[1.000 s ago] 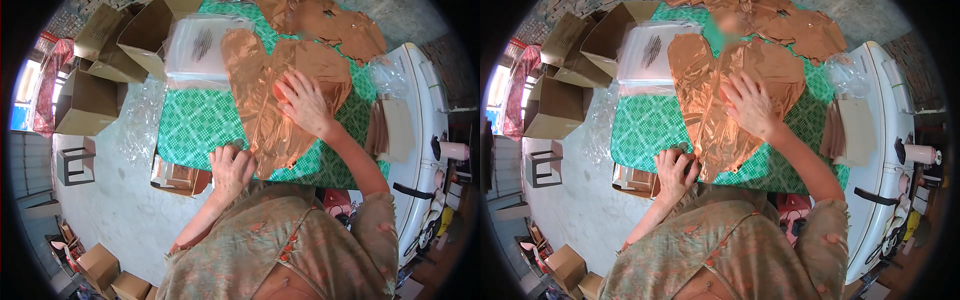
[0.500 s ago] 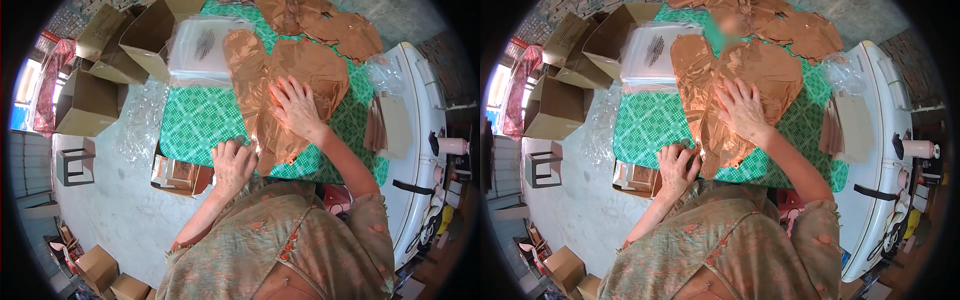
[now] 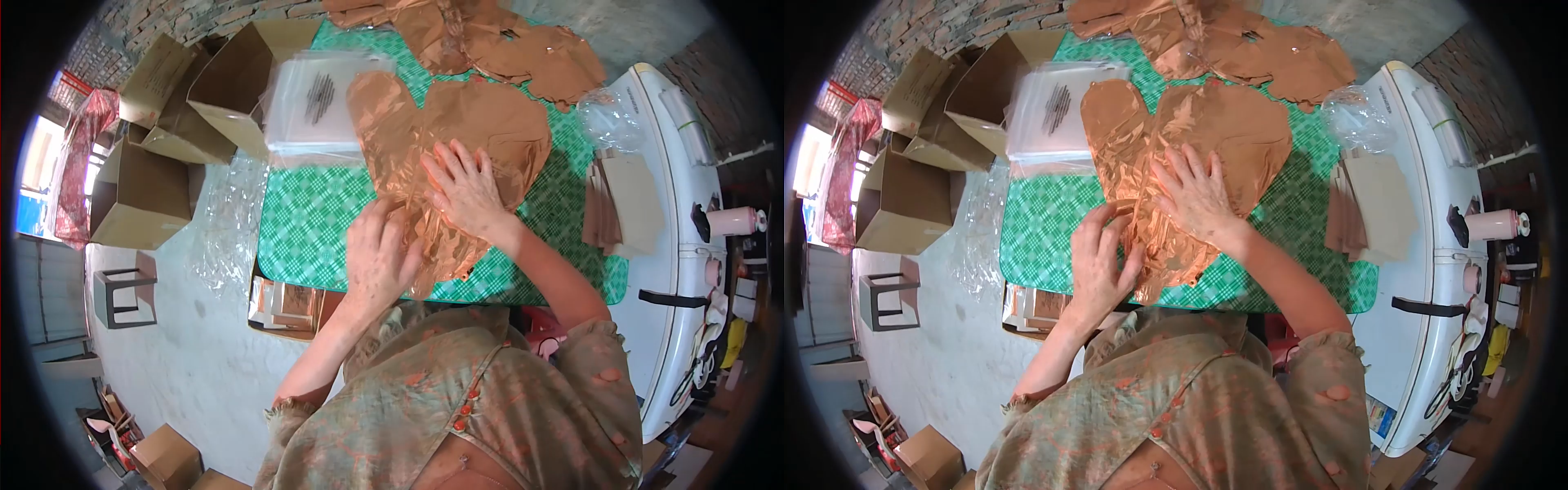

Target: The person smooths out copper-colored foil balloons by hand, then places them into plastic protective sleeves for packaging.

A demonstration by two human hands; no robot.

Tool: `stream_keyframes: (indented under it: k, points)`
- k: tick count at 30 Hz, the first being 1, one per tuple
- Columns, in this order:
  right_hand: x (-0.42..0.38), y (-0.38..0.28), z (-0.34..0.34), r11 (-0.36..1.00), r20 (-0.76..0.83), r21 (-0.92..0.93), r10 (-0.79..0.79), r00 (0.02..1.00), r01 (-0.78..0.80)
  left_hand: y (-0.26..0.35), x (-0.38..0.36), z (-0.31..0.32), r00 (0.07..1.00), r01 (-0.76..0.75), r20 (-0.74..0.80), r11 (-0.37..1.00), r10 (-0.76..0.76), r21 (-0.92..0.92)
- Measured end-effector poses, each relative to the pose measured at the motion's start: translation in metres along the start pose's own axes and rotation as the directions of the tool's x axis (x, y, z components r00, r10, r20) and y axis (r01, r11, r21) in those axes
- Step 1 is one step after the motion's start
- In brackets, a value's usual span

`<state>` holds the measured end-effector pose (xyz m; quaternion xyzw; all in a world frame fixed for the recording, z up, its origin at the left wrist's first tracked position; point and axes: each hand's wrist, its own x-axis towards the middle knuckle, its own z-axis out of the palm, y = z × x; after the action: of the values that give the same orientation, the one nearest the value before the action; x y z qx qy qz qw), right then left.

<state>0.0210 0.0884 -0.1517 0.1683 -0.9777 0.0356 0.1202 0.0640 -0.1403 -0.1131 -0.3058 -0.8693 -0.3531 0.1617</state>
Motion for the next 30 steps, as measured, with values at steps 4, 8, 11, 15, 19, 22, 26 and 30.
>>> stream_keyframes:
  k: [4, 8, 11, 15, 19, 22, 26, 30]
  points:
    - [-0.002, 0.003, 0.004, 1.0, 0.054, -0.017, 0.012, 0.998, -0.011, -0.006, 0.034, 0.041, 0.984, -0.103, 0.148, 0.995, 0.102, 0.0]
    - [0.001, 0.005, 0.016, 0.997, 0.075, -0.037, 0.066, 0.995, -0.064, -0.019, 0.036, 0.072, 0.964, -0.175, 0.212, 0.983, 0.158, 0.064]
    - [0.001, 0.004, 0.008, 0.998, 0.098, -0.037, 0.063, 0.993, -0.059, -0.02, 0.033, 0.073, 0.959, -0.158, 0.262, 0.973, 0.109, 0.17]
    - [-0.003, 0.013, 0.01, 0.998, -0.003, 0.04, 0.041, 0.999, -0.041, -0.014, 0.036, 0.069, 0.947, -0.152, 0.308, 0.97, 0.088, 0.191]
    - [0.001, 0.046, 0.013, 0.996, -0.04, -0.015, 0.082, 0.996, -0.083, -0.014, 0.035, 0.072, 0.939, -0.153, 0.339, 0.957, 0.062, 0.248]
    - [0.001, 0.089, 0.013, 0.978, -0.026, -0.033, 0.203, 0.979, -0.204, -0.011, 0.036, 0.07, 0.929, -0.168, 0.366, 0.943, 0.054, 0.287]
    - [0.003, 0.162, 0.008, 0.921, 0.013, -0.119, 0.376, 0.927, -0.371, -0.012, 0.037, 0.069, 0.931, -0.167, 0.36, 0.944, 0.056, 0.283]
    - [0.009, 0.175, -0.011, 0.867, -0.001, -0.251, 0.445, 0.896, -0.431, -0.013, 0.036, 0.071, 0.937, -0.162, 0.344, 0.949, 0.061, 0.271]
